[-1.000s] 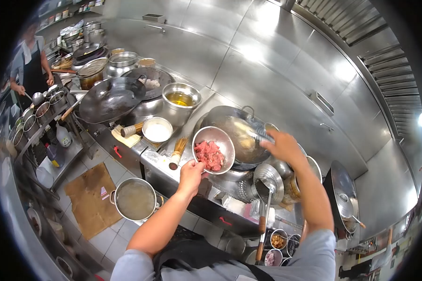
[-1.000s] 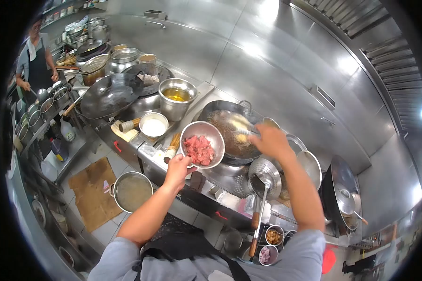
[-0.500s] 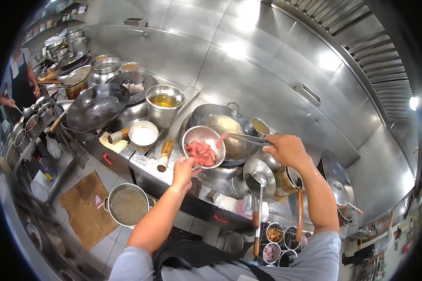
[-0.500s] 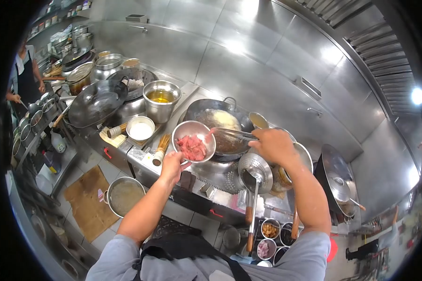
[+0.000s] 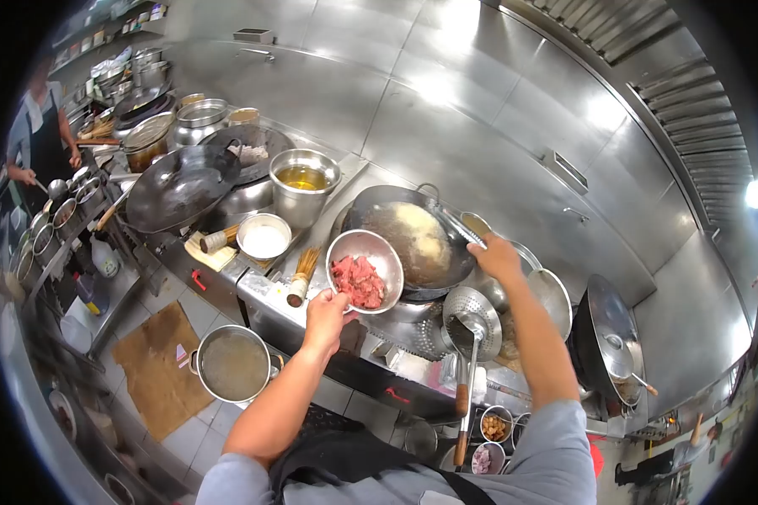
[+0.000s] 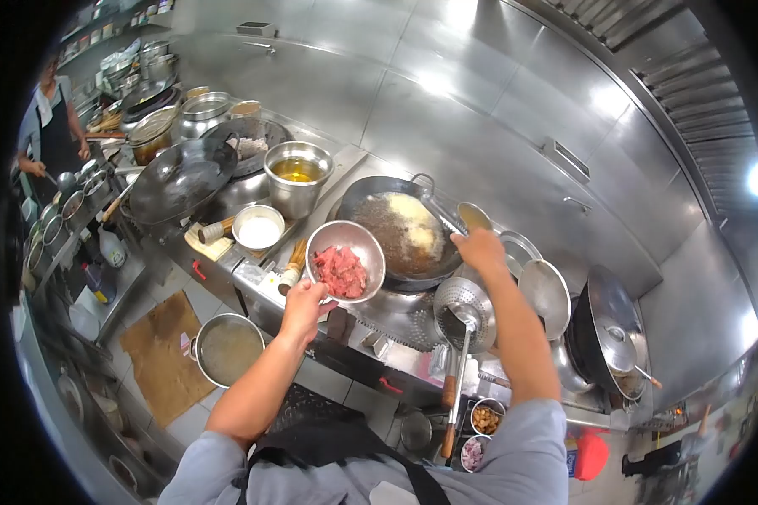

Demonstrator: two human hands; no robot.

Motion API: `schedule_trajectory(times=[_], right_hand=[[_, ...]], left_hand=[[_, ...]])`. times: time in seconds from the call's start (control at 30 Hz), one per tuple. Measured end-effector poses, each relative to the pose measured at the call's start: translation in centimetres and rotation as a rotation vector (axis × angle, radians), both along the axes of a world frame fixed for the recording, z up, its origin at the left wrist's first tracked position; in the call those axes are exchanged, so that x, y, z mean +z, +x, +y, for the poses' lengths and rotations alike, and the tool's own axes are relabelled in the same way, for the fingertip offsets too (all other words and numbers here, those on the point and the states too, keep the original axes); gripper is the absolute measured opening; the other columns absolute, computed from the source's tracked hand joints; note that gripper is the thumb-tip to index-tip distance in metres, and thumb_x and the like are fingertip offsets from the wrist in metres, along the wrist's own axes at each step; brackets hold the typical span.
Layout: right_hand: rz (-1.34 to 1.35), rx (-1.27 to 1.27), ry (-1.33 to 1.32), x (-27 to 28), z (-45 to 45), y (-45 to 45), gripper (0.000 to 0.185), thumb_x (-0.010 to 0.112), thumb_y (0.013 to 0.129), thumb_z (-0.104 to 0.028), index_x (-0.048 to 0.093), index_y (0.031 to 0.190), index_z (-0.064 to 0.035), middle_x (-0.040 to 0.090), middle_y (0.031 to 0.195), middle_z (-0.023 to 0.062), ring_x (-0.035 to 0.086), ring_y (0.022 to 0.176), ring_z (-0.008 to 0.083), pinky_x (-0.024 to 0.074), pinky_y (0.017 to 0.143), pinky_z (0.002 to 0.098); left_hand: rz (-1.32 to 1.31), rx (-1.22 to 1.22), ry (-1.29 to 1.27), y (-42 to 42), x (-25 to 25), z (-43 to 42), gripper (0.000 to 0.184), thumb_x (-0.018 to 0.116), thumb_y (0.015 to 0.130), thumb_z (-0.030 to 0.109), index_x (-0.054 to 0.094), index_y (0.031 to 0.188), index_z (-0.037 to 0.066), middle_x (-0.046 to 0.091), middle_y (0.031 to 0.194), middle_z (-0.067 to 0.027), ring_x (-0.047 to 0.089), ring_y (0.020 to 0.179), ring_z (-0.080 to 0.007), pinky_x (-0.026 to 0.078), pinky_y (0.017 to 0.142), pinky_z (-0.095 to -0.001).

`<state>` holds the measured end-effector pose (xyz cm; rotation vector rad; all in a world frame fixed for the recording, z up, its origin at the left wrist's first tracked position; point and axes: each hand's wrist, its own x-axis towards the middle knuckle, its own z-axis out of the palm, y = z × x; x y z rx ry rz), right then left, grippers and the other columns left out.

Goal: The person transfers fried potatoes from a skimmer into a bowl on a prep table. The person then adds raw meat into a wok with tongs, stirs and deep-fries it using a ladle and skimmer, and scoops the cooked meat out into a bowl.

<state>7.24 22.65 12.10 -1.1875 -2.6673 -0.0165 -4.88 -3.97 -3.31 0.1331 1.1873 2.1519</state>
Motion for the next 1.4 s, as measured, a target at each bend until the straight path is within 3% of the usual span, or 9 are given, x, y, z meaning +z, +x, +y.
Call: schedule_trajectory(times=[0.17,0.33,0.53,0.63,0.73,1.0,1.07,1.2,1.4], right_hand=[[-0.099,0.433,0.032,5.6,-9.9,0.8,0.045,0.061,0.080,-0.041,0.061,0.109,-0.0061,0.064,0.096,0.0203,0.061,0.092,0.0363,0.0468,0.080,0.0436],[-0.249,0.619,0.143,2.9,-12.3,-0.6,0.037,0.060,0.082,-0.040,0.062,0.100,-0.0083,0.065,0.084,0.0189,0.062,0.081,0.0371,0.0479,0.072,0.0454],[-0.243,0.606,0.277,5.6,-14.0,1.1,0.035,0.061,0.081,-0.038,0.064,0.102,-0.0106,0.065,0.082,0.0155,0.063,0.078,0.0340,0.0477,0.068,0.0449],[-0.221,0.524,0.276,8.5,-12.9,2.2,0.034,0.062,0.080,-0.037,0.065,0.101,-0.0108,0.065,0.083,0.0148,0.063,0.079,0.0339,0.0477,0.069,0.0447],[-0.277,0.384,0.227,9.3,-9.8,2.5,0.035,0.063,0.079,-0.037,0.065,0.101,-0.0103,0.066,0.086,0.0146,0.062,0.083,0.0336,0.0477,0.072,0.0440],[-0.527,0.112,0.124,-5.8,3.6,2.9,0.044,0.063,0.079,-0.040,0.061,0.109,-0.0085,0.066,0.095,0.0166,0.062,0.092,0.0335,0.0486,0.078,0.0440],[-0.221,0.014,0.112,-6.6,4.6,2.9,0.047,0.062,0.080,-0.041,0.059,0.110,-0.0060,0.066,0.096,0.0180,0.062,0.093,0.0358,0.0484,0.080,0.0444],[-0.141,-0.033,0.148,-1.0,0.9,2.6,0.045,0.061,0.080,-0.041,0.059,0.108,-0.0059,0.065,0.096,0.0186,0.062,0.092,0.0366,0.0481,0.079,0.0456],[-0.125,0.401,0.094,5.1,-11.3,2.8,0.046,0.062,0.080,-0.040,0.057,0.110,-0.0053,0.065,0.091,0.0189,0.063,0.084,0.0369,0.0484,0.075,0.0457]], left_hand=[[0.139,0.133,0.051,-1.5,-0.4,0.4,0.014,0.055,0.080,0.006,0.050,0.067,0.004,0.054,0.071,-0.0030,0.054,0.066,-0.0107,0.052,0.065,-0.0282],[0.162,0.054,0.150,-0.8,1.0,0.0,0.016,0.054,0.080,0.004,0.047,0.066,0.005,0.053,0.071,-0.0027,0.055,0.065,-0.0111,0.053,0.066,-0.0279],[-0.007,0.015,0.149,-1.1,0.3,-1.1,0.002,0.051,0.081,0.006,0.053,0.081,0.004,0.055,0.080,-0.0033,0.058,0.076,-0.0142,0.054,0.073,-0.0319],[-0.053,-0.033,0.105,-0.9,-0.3,-1.2,0.007,0.050,0.081,0.006,0.054,0.087,0.004,0.056,0.085,-0.0042,0.058,0.081,-0.0151,0.053,0.077,-0.0338],[-0.080,-0.051,0.072,-0.5,-1.8,-0.9,0.004,0.050,0.080,0.005,0.052,0.084,0.004,0.051,0.081,-0.0036,0.055,0.075,-0.0145,0.053,0.078,-0.0360],[-0.088,-0.044,0.007,1.5,-1.3,-1.5,0.003,0.051,0.080,0.004,0.049,0.082,0.003,0.046,0.078,-0.0029,0.053,0.072,-0.0136,0.054,0.077,-0.0346],[-0.075,-0.028,0.015,1.2,-0.9,-1.6,0.003,0.052,0.081,0.004,0.049,0.081,0.004,0.047,0.078,-0.0035,0.054,0.073,-0.0146,0.054,0.077,-0.0360],[-0.035,-0.014,0.013,0.6,0.0,-1.8,0.003,0.053,0.081,0.005,0.050,0.082,0.004,0.051,0.080,-0.0041,0.056,0.076,-0.0148,0.054,0.075,-0.0344],[0.080,0.191,0.080,-0.7,-0.8,0.1,0.018,0.056,0.081,0.006,0.049,0.064,0.005,0.052,0.070,-0.0009,0.052,0.065,-0.0089,0.051,0.066,-0.0272]])
